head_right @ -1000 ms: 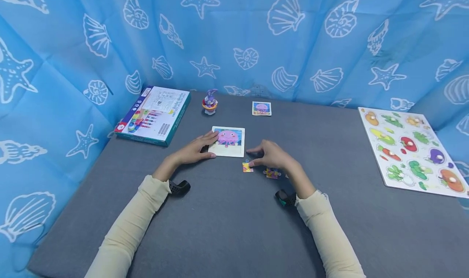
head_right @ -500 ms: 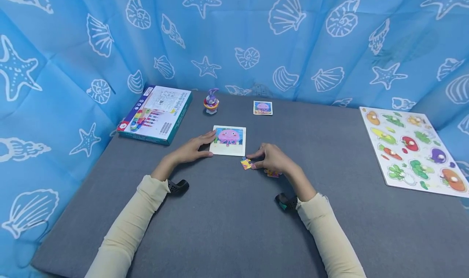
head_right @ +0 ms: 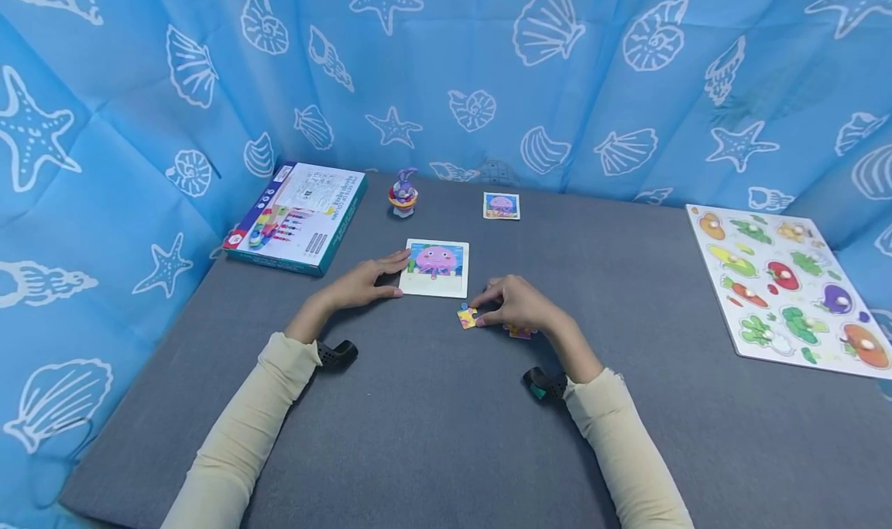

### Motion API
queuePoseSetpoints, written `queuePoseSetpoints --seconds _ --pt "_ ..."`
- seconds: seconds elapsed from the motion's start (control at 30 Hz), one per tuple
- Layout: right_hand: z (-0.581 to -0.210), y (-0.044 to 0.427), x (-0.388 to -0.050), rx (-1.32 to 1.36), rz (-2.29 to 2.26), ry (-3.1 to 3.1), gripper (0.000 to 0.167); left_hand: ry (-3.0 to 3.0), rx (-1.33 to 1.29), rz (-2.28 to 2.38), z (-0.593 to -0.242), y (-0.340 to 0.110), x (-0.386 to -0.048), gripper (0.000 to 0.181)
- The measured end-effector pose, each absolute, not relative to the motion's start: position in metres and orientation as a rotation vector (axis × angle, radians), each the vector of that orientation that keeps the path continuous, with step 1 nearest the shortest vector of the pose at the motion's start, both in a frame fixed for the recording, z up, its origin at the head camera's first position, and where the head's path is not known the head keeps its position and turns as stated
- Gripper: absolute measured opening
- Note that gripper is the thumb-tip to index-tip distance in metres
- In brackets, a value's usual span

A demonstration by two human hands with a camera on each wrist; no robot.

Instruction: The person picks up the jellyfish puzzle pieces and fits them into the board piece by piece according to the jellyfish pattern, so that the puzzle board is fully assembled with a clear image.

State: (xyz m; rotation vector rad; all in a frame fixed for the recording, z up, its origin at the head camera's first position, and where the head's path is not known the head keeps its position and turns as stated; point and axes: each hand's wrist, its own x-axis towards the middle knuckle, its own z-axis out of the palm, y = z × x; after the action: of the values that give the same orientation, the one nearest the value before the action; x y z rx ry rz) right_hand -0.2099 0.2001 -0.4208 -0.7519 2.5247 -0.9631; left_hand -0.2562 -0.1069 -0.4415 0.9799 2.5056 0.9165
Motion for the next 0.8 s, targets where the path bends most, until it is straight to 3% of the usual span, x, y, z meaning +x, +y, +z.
queuePoseSetpoints --seconds 0.8 --pt "-0.418 0.109 -0.245 -0.679 -0.823 2.849 0.027 2.564 0.985 0.908 -0.441 -0.111 -0.258 0.061"
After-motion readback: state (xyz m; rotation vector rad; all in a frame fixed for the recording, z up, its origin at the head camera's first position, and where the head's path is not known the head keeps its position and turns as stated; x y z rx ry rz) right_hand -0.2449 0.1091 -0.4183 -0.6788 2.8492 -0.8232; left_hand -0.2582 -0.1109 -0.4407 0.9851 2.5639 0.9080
